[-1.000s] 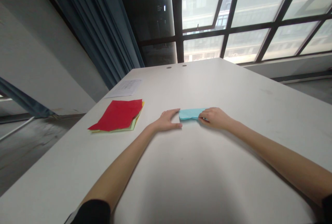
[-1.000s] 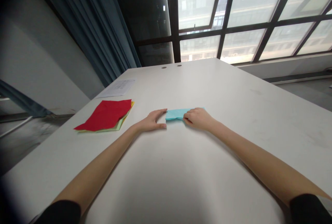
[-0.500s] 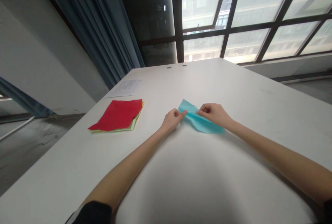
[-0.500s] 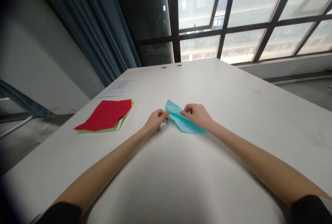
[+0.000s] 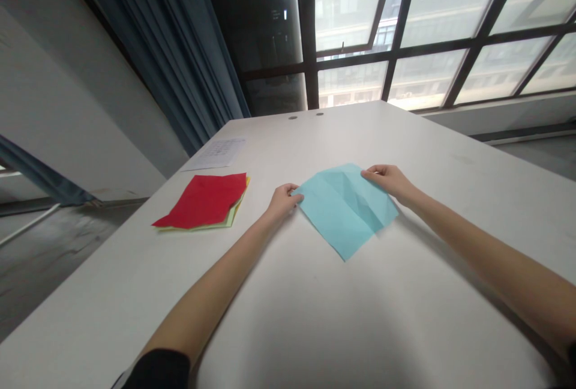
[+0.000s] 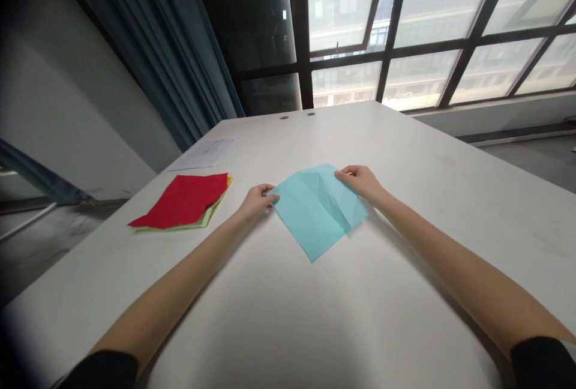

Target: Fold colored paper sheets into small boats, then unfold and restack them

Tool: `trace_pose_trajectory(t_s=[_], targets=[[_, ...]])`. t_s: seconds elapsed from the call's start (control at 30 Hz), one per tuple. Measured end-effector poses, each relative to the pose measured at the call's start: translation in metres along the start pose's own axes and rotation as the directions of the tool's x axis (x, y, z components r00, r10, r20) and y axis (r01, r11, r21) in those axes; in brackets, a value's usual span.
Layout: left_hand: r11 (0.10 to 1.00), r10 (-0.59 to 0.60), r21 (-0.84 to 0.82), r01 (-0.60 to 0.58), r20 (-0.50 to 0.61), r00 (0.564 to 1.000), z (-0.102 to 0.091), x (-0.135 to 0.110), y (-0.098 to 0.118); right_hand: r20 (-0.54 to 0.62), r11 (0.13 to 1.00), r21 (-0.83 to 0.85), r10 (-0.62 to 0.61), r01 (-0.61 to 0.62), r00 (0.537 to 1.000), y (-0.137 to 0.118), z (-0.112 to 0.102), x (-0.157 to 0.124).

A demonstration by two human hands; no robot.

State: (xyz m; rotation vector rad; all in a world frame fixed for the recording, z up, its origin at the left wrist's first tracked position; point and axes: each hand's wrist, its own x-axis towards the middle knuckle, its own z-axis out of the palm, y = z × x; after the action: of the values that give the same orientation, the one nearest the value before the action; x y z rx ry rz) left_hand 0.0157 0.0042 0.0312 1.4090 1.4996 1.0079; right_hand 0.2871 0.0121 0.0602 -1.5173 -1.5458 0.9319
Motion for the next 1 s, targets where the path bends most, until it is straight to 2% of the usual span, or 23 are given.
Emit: trace_pose_trajectory(t_s=[0.07,0.13,0.23,0.3,0.4,0.47,0.53,0.6,0.7,0.8,0.87,1.0], targets=[[1.0,0.02,0.015,-0.02,-0.009,1.0,-0.002,0.002,-0.002,0.04,0.999,0.003,0.05,-0.05,0.998,0.006,-0.003,0.003],[0.999,0.038,0.01,-0.038,-0.013,0.999,-0.004,0.004,-0.004,0.165,0.996,0.027,0.083,-0.088,0.983,0.009,-0.005,0.003],[0.999,0.034,-0.002,-0.034,-0.01,0.999,-0.006,0.005,-0.006,0.38,0.994,0.058,0.066,-0.095,0.923,0.013,-0.009,0.002],[0.999,0.031,0.011,-0.031,-0.006,0.999,-0.008,0.006,-0.007,0.447,0.997,0.051,0.026,-0.055,0.894,0.017,-0.011,0.003],[0.999,0.029,0.041,-0.029,0.001,1.0,-0.011,0.008,-0.009,0.394,0.998,-0.068,0.011,0.017,0.919,0.027,-0.013,0.01],[0.998,0.014,0.066,-0.015,0.012,1.0,-0.013,0.01,-0.01,0.309,0.975,-0.21,-0.01,0.078,0.951,0.035,-0.013,0.016],[0.992,0.018,0.123,-0.02,0.013,1.0,-0.015,0.012,-0.012,0.271,0.942,-0.303,-0.059,0.143,0.961,0.042,-0.013,0.021],[0.972,0.065,0.224,-0.066,0.01,0.998,-0.018,0.014,-0.015,0.297,0.927,-0.315,-0.108,0.205,0.949,0.047,-0.012,0.023],[0.913,0.158,0.379,-0.153,0.019,0.987,-0.023,0.018,-0.02,0.397,0.931,-0.242,-0.162,0.273,0.903,0.052,-0.012,0.023],[0.88,0.191,0.438,-0.185,0.03,0.981,-0.028,0.021,-0.024,0.469,0.931,-0.199,-0.184,0.306,0.864,0.055,-0.013,0.022],[0.875,0.198,0.443,-0.195,0.038,0.979,-0.03,0.022,-0.026,0.471,0.922,-0.217,-0.189,0.32,0.862,0.056,-0.013,0.021],[0.859,0.213,0.465,-0.212,0.051,0.976,-0.031,0.023,-0.029,0.389,0.86,-0.337,-0.243,0.383,0.889,0.055,-0.015,0.023]])
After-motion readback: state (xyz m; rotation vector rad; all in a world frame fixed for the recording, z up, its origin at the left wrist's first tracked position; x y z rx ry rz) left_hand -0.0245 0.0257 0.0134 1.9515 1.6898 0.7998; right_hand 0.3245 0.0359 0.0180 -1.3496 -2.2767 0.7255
